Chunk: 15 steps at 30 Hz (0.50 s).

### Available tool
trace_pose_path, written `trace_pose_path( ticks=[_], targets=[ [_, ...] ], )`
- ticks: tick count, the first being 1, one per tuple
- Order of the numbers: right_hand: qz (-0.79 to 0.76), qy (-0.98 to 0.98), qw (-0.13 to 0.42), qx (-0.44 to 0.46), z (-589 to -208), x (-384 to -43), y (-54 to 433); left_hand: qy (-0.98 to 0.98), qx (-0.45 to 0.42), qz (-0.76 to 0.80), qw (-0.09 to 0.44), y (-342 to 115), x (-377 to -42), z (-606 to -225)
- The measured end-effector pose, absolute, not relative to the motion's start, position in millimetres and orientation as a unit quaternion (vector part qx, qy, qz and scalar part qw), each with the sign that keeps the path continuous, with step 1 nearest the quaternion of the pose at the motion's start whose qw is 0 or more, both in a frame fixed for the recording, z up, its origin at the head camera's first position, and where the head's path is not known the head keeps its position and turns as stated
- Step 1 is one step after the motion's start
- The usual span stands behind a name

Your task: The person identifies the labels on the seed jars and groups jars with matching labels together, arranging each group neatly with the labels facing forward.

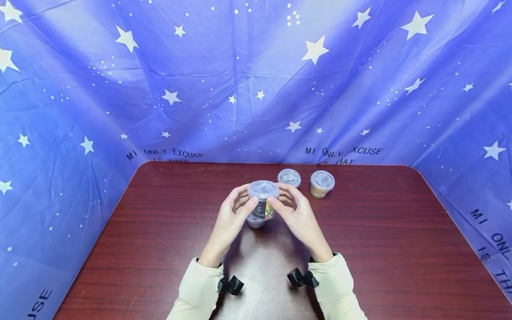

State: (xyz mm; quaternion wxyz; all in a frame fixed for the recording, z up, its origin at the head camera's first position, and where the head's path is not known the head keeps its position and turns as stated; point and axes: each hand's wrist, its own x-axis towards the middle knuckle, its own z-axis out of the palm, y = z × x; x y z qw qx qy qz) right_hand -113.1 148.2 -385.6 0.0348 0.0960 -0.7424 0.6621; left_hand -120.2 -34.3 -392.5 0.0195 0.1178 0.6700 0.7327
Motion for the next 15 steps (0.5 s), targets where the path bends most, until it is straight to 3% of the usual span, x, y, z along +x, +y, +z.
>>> trace_pose_path(
  ticks=[15],
  targets=[
    [0.661,-0.744,0.039,0.094,-382.0,-110.6,149.8,0.669,0.106,0.735,0.026,-33.7,-120.1,-393.5]
  ],
)
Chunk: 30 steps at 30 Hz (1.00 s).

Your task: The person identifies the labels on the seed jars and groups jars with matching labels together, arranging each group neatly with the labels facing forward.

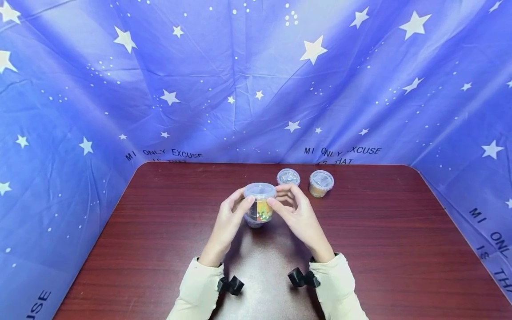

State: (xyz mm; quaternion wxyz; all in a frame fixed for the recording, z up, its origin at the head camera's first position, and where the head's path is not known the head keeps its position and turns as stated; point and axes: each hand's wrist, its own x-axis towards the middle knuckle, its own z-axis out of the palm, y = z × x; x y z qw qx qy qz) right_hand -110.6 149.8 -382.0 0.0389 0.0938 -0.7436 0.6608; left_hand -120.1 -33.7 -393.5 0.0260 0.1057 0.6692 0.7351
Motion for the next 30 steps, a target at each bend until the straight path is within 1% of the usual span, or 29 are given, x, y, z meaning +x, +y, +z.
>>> trace_pose_path(
  ticks=[11,21,27,30],
  targets=[
    [0.658,-0.747,0.028,0.091,-381.1,-111.2,151.1,0.664,0.106,0.739,0.042,-37.0,-122.0,-394.1],
    [0.666,-0.735,-0.022,0.123,-381.9,-110.5,156.0,0.639,0.119,0.756,0.072,-37.0,-120.8,-392.6],
    [0.668,-0.735,0.000,0.115,-379.9,-110.5,154.0,0.634,0.105,0.762,0.080,-37.4,-121.8,-392.4],
    [0.674,-0.732,0.009,0.101,-379.9,-110.5,153.4,0.644,0.093,0.756,0.070,-37.0,-122.0,-392.6]
  ],
)
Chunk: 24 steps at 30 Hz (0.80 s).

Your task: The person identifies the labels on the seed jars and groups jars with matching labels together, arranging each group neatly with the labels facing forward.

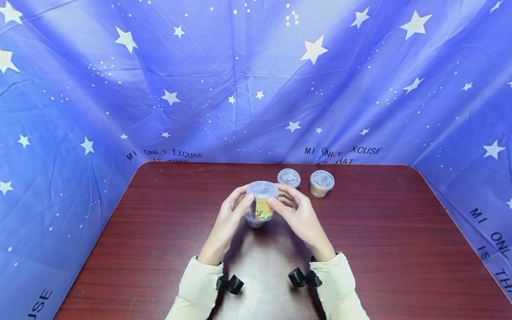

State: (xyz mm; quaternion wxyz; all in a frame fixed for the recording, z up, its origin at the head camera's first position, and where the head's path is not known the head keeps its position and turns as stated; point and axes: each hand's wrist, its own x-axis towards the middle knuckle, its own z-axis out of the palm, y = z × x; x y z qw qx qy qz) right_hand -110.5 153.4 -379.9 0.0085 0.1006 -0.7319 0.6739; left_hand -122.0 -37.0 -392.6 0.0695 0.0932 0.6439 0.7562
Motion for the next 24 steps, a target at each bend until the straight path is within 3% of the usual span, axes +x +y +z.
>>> trace_pose_path(
  ticks=[24],
  targets=[
    [0.666,-0.737,0.028,0.110,-384.1,-112.4,151.8,0.656,0.101,0.747,0.040,-33.5,-120.8,-392.3]
  ],
)
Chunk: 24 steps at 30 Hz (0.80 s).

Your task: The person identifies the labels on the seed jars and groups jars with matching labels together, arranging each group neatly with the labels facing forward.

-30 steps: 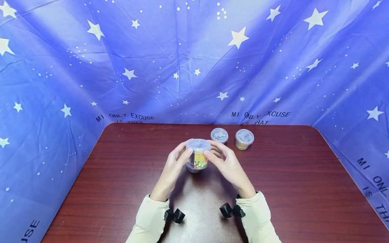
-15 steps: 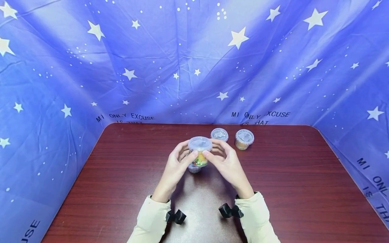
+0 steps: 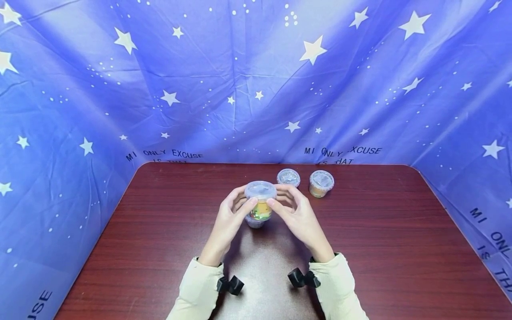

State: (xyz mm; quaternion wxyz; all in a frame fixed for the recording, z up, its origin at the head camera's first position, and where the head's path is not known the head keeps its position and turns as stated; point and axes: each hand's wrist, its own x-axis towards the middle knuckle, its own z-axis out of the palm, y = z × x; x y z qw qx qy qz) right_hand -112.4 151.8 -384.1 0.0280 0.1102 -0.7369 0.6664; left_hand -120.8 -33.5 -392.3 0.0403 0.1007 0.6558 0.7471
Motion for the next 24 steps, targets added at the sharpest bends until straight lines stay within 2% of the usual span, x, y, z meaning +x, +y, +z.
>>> trace_pose_path(
  ticks=[7,15,24],
  targets=[
    [0.681,-0.723,0.016,0.113,-382.0,-112.0,152.7,0.655,0.105,0.747,0.045,-36.5,-121.2,-391.8],
    [0.673,-0.728,-0.008,0.132,-379.3,-110.8,154.2,0.640,0.121,0.755,0.074,-37.6,-121.7,-392.7],
    [0.662,-0.737,0.009,0.134,-379.4,-110.5,154.3,0.638,0.121,0.757,0.080,-38.0,-121.2,-392.5]
  ],
)
